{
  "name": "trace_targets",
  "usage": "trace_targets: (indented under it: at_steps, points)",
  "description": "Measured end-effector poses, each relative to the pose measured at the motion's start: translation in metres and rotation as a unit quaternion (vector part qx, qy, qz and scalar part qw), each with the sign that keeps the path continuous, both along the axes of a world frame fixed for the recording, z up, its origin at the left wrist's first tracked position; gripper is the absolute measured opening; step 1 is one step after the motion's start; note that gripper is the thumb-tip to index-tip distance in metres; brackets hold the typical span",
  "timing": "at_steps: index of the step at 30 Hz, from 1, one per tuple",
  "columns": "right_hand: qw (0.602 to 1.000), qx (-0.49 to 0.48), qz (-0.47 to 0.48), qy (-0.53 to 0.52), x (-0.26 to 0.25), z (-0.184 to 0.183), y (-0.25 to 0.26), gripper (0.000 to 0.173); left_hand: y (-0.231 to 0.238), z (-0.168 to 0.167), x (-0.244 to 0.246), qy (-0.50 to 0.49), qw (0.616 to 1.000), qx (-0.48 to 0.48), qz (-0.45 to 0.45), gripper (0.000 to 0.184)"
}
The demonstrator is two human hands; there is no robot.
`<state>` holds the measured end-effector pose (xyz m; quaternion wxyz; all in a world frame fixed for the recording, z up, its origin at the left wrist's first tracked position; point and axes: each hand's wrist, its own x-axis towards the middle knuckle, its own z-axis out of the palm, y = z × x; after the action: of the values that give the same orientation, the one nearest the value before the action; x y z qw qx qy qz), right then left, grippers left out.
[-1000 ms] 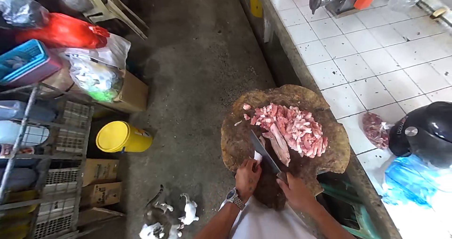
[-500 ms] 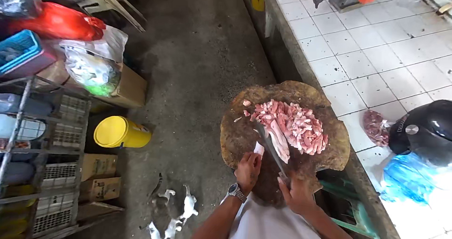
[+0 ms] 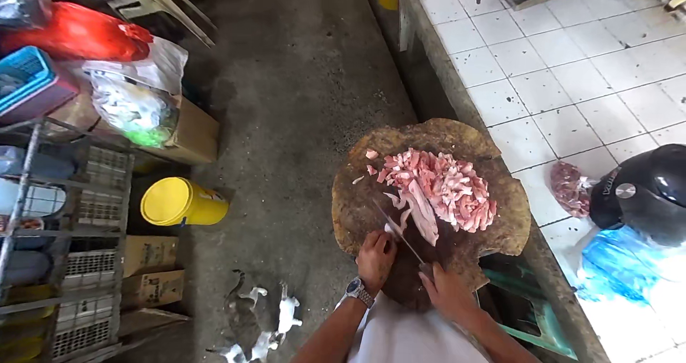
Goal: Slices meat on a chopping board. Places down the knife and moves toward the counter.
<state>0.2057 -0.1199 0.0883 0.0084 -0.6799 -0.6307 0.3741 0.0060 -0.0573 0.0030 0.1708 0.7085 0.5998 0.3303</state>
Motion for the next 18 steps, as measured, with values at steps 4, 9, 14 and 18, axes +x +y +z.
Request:
trace_targets:
  at_steps: [4, 9, 14, 18]
  points:
    - [0.994, -0.044, -0.087, 0.048, 0.0, 0.01, 0.023, 0.057, 0.004, 0.005, 0.001, 0.012, 1.0, -0.01, 0.003, 0.017]
    - [0.928, 0.292, -0.107, 0.204, -0.016, 0.032, 0.014, 0.044, -0.003, -0.001, -0.006, -0.058, 0.998, -0.003, -0.001, 0.02]
    - [1.0, -0.001, 0.018, 0.012, -0.007, 0.005, 0.006, 0.056, -0.007, 0.003, -0.007, -0.083, 0.996, 0.033, 0.015, 0.013]
    - [0.99, -0.144, 0.007, -0.006, -0.006, 0.004, 0.029, 0.06, 0.01, 0.008, 0.0, 0.002, 1.0, -0.027, -0.016, 0.024]
